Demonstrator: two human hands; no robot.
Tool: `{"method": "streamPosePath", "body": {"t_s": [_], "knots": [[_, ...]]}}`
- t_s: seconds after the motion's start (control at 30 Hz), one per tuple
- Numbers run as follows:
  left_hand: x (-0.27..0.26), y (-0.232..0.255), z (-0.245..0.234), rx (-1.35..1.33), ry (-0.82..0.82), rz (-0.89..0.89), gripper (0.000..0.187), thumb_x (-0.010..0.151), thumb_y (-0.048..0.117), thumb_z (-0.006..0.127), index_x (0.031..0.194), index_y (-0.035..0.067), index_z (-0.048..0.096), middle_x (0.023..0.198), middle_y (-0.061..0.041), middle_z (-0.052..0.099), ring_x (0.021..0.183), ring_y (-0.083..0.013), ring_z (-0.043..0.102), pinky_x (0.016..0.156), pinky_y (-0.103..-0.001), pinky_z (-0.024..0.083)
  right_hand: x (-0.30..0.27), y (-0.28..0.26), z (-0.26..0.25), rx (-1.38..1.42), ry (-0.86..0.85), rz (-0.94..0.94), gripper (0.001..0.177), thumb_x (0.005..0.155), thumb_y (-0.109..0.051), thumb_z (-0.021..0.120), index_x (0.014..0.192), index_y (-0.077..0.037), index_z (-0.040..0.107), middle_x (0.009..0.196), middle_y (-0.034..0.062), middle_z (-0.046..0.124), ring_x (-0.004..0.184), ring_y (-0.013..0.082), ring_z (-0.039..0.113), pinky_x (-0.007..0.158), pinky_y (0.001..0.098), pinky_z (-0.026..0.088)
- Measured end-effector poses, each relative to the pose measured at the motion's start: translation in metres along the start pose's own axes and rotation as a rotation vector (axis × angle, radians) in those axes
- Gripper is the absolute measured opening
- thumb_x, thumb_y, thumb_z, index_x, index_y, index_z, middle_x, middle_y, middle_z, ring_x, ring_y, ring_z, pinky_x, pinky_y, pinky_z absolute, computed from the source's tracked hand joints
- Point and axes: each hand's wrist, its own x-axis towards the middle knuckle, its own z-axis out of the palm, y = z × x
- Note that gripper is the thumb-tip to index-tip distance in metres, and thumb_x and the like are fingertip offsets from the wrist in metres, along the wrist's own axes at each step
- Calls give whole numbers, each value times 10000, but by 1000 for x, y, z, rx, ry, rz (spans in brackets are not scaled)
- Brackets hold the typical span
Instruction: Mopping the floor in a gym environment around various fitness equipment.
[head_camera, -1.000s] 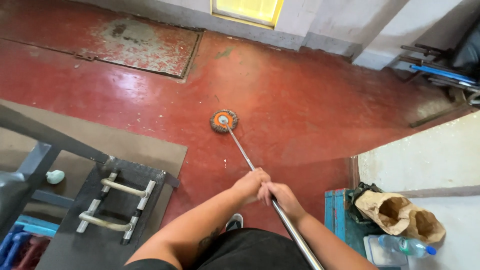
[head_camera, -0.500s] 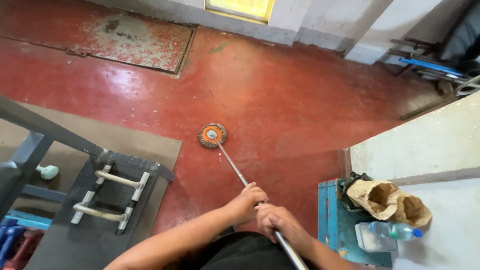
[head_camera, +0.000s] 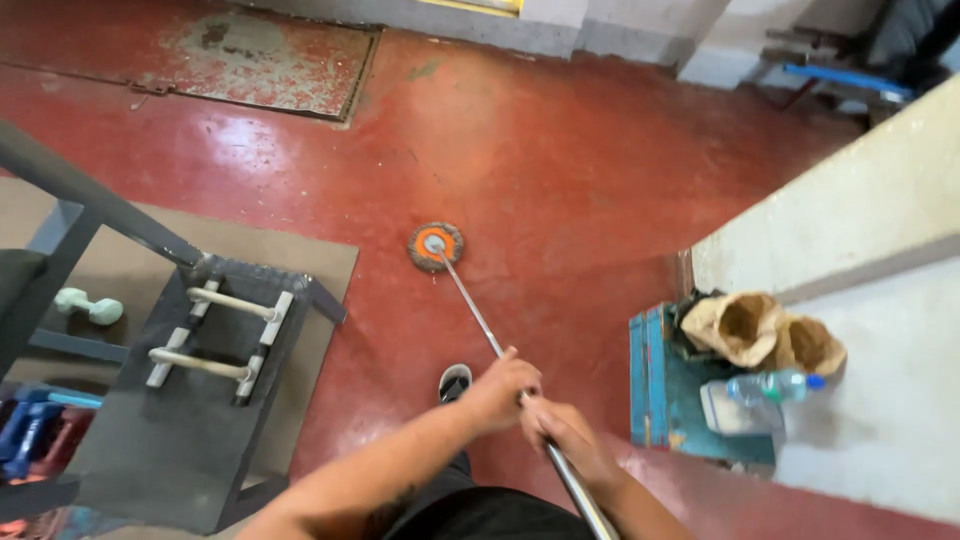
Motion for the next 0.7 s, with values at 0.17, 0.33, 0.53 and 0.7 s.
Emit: {"method": "streamPosePath", "body": {"t_s": [0.17, 0.33, 0.53, 0.7], "knots": [[-63, 105, 49, 11, -22, 161, 218, 727, 113, 768, 896, 119, 630, 966, -55, 657, 1057, -277, 651, 1207, -557, 327, -111, -32, 25, -93, -62, 218, 514, 1001, -426, 426, 661, -54, 524, 660, 57, 524, 655, 207, 546, 652, 346, 426], [-80, 100, 71, 52, -67, 192, 199, 742, 134, 770, 857, 118, 608, 901, -77, 629, 992, -308, 629, 1038, -468, 450, -143, -15, 49, 5, -51, -31, 562, 1060, -392, 390, 621, -65, 515, 685, 64, 532, 735, 212, 533, 836, 371, 403], [-79, 6, 90, 257, -32, 147, 119, 747, 147, 705, 840, 141, 630, 929, -76, 658, 1011, -314, 639, 1042, -452, 445, -106, 37, 59, 5, 75, 86, 497, 1032, -264, 446, 601, -36, 539, 673, 74, 537, 719, 205, 542, 941, 368, 399], [-107, 28, 80, 489, -155, 191, 143, 714, 180, 708, 848, 142, 674, 929, -90, 680, 1009, -308, 643, 1103, -504, 391, -121, 36, 77, -146, -38, 84, 547, 1052, -260, 441, 557, -51, 541, 638, 42, 544, 685, 180, 571, 1117, 387, 371]]}}
